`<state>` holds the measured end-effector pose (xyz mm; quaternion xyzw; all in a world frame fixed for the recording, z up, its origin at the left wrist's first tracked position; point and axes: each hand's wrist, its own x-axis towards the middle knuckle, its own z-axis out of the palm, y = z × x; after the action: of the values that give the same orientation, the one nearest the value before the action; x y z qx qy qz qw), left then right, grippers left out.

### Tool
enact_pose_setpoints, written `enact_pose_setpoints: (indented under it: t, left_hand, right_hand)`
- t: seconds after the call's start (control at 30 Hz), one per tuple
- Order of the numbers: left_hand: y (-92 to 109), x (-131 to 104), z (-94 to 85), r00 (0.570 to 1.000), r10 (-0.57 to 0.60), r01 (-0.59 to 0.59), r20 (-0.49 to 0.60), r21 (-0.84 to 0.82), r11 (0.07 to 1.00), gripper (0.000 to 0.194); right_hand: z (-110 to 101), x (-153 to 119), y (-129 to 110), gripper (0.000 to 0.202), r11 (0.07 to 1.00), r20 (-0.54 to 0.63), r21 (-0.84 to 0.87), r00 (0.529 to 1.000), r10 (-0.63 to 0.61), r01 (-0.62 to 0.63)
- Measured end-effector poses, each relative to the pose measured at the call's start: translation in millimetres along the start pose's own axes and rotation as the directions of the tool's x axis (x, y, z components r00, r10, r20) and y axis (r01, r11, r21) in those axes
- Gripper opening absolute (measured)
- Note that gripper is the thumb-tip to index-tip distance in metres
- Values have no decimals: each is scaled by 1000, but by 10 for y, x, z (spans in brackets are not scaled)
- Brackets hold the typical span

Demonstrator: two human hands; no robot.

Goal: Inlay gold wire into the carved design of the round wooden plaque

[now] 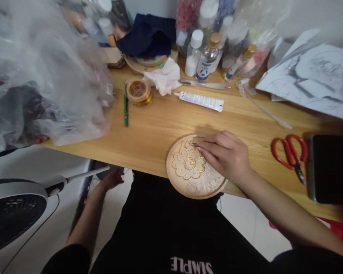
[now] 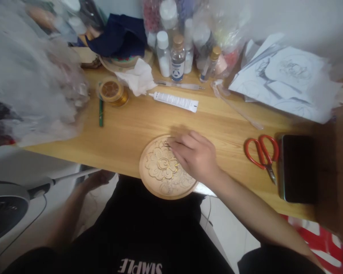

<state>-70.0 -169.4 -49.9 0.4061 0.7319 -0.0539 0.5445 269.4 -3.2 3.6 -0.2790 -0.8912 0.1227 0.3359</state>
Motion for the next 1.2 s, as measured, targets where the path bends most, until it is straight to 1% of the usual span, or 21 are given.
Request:
enact_pose_setpoints:
  t: [0.07,0.1,0.13,0.17,0.2,0.23,0.27,0.3,0.33,0.37,0.4,0.43,0.5,0.53,0.6,0.73,0.9,1.07,1.2]
  left_hand:
    - [84,-227,-128,999,11,-12,31,17,1000,20]
    - [178,-361,-182,998,51,-51,46,-5,999,17]
    - [306,-492,-216,992,115,-114,49,-32,993,15]
    - [463,-604,-225,965,263,-261,5,-123,958,14]
    - [642,-686,-207,914,401,-404,-65,-244,882,14]
    - [833,-731,-162,846,510,-526,-157,-400,751,15]
    - [1027,-739,-98,771,564,-619,-295,-555,556,18]
    - [1215,-717,-22,700,584,-667,-412,-669,328,22]
    - [1388,-675,56,729,522,-609,-443,-768,198,23]
    - [1540,-626,128,762,500,-525,-411,-845,106,25]
    - [1665,-580,189,795,493,-427,-353,-903,42,25]
    - [1762,-546,236,812,505,-344,-294,-939,5,26]
    - [1875,-523,291,807,556,-222,-200,-975,-28,23]
    - [1899,-532,303,796,580,-186,-174,-982,-39,22]
    - [1910,-569,313,778,609,-149,-158,-987,-66,18]
    - [1895,-625,317,759,626,-138,-178,-984,-112,15]
    - [1885,-651,321,728,656,-131,-197,-980,-149,13]
    - [1867,-669,313,728,650,-147,-217,-976,-162,12]
    - [1865,-668,323,728,651,-138,-212,-977,-164,11]
  right_hand:
    - [-24,5,4,15,998,-44,55,999,26,-23]
    - [-37,9,9,15,995,-64,92,996,55,-49]
    - [-48,13,15,15,988,-79,131,992,93,-82]
    - [-57,17,24,15,978,-90,170,986,137,-120]
    - [-64,20,35,15,965,-98,208,979,181,-158]
    - [-69,24,46,15,951,-100,241,970,223,-194]
    - [-72,29,58,14,937,-100,269,961,258,-224]
    - [-76,33,69,14,926,-101,289,954,284,-245]
    - [-80,39,79,14,919,-106,299,949,298,-255]
    - [-85,44,88,14,918,-114,302,946,304,-259]
    - [-92,49,96,14,918,-124,301,944,305,-257]
    - [-100,53,101,14,920,-133,299,943,305,-255]
    - [-115,56,109,14,920,-150,296,939,310,-257]
    - [-119,56,112,14,919,-153,296,937,315,-261]
    - [-122,52,116,12,917,-156,291,932,327,-274]
    - [-107,43,125,10,916,-148,274,928,342,-294]
    - [-96,40,139,11,919,-139,273,934,329,-283]
    - [-91,33,149,16,923,-133,271,939,318,-274]
    - [-80,28,152,16,919,-139,279,935,326,-279]
